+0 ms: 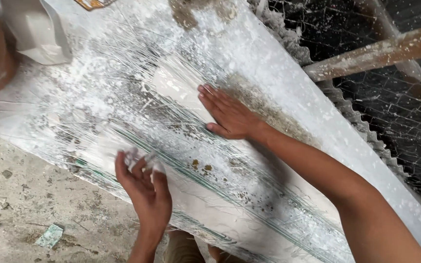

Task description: Apply and smooth liquid gypsum or plaster mixture into architectural molds by hand.

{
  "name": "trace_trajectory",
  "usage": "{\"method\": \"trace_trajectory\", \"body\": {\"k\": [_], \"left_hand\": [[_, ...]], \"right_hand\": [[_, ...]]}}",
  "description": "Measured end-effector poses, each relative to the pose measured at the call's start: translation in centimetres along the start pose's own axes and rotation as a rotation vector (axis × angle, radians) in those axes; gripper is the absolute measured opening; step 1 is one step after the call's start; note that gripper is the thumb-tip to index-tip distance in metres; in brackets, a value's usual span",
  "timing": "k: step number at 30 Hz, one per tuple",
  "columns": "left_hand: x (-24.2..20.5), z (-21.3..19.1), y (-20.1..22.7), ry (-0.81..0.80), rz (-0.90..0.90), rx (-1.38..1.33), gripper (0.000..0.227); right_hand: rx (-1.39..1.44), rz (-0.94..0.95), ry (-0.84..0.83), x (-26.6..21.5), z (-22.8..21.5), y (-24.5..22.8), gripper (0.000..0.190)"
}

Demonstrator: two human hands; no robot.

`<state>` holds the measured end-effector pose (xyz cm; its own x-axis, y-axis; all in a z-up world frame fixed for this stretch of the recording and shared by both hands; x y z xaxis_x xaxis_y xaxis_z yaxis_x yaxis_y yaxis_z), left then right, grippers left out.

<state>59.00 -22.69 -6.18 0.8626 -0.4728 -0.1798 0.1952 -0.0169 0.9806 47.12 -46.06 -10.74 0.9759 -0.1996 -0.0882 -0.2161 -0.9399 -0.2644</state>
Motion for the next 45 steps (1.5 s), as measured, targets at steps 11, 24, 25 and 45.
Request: {"method": "trace_trajectory", "body": {"k": [11,24,25,45], "left_hand": [[-15.4,3.0,-1.2,-0.093,0.193,0.17,0.079],[-56.3,16.2,-5.5,-0.048,0.231,0.376,0.076],[-58.7,16.8,-5.5,-0.047,0.231,0.379,0.076],[-104.2,21.3,-14.5,-0.14,0.425,0.476,0.076]], "right_hand": [[0.019,0.02,-0.027,-22.8,1.6,1.4,0.085],[0.018,0.039,0.062,-62.7,4.2,2.4,0.082],[0.021,0.037,0.063,-65.2,4.4,2.5,0.082],[-0.054,0.054,0.076,-114.4,9.5,5.1,0.077]]}}
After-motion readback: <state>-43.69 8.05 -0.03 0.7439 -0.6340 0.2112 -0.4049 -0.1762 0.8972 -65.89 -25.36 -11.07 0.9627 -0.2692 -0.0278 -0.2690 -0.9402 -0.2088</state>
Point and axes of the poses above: each hand's wrist, its own x-axis towards the middle knuckle, its own z-axis out of the palm, y = z × x, the point moved 10 cm from there along x, towards the middle knuckle, and after that the axes turned 11 degrees about y, right-handed, at the moved point
